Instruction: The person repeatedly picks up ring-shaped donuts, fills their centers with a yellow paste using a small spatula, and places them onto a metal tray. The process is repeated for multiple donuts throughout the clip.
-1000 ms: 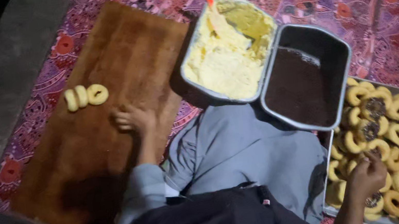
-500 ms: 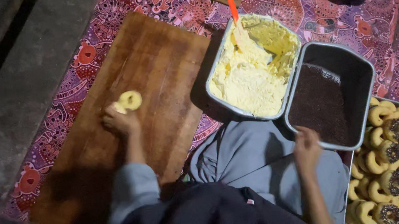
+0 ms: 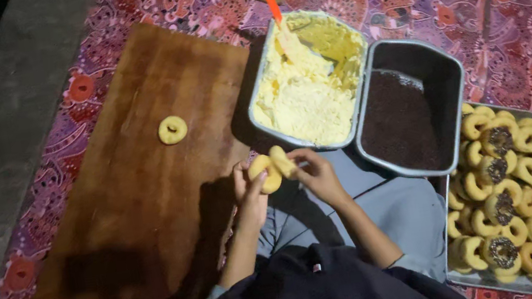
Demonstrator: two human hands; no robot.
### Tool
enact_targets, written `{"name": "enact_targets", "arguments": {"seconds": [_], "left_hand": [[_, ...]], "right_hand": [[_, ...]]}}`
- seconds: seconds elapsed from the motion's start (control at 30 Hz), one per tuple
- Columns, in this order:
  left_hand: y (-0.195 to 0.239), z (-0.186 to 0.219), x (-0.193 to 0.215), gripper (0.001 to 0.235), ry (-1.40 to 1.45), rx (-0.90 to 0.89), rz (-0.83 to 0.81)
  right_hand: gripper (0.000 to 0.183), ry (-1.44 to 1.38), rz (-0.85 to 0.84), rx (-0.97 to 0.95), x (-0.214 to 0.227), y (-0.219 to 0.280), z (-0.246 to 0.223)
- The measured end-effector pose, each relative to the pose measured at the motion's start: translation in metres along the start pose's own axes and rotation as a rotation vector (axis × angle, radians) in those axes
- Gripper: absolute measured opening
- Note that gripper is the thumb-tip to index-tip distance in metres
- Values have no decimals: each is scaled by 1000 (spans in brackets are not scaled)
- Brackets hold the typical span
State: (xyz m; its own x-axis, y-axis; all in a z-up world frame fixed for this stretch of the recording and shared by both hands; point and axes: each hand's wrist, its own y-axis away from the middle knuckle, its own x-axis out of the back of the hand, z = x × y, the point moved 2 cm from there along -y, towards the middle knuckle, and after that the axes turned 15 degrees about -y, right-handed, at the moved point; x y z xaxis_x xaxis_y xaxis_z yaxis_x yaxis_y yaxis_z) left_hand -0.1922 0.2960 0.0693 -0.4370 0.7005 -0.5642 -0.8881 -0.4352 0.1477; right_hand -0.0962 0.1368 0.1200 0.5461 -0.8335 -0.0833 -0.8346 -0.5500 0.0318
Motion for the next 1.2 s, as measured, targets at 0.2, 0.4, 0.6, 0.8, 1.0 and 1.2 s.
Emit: {"name": "enact_targets", "arguments": {"seconds": [0.2, 0.4, 0.6, 0.8, 1.0, 1.2], "left_hand": [[-13, -24, -4, 49, 196, 206, -72], [-45, -78, 15, 49, 59, 325, 132], [-61, -102, 15, 51, 250, 445, 175], [-61, -119, 10, 62, 352, 478, 151], [-56, -116, 15, 48, 332, 300, 155], [-54, -124, 17, 50, 337, 370, 169]], "right_hand": [[40, -312, 8, -82, -4, 18, 18], [35, 409, -89, 155, 16, -23, 6], [25, 835, -95, 381, 57, -78, -11], [31, 494, -324, 524, 23, -41, -8], [18, 769, -37, 347, 48, -74, -14], [14, 486, -318, 554, 22, -35, 2]]}}
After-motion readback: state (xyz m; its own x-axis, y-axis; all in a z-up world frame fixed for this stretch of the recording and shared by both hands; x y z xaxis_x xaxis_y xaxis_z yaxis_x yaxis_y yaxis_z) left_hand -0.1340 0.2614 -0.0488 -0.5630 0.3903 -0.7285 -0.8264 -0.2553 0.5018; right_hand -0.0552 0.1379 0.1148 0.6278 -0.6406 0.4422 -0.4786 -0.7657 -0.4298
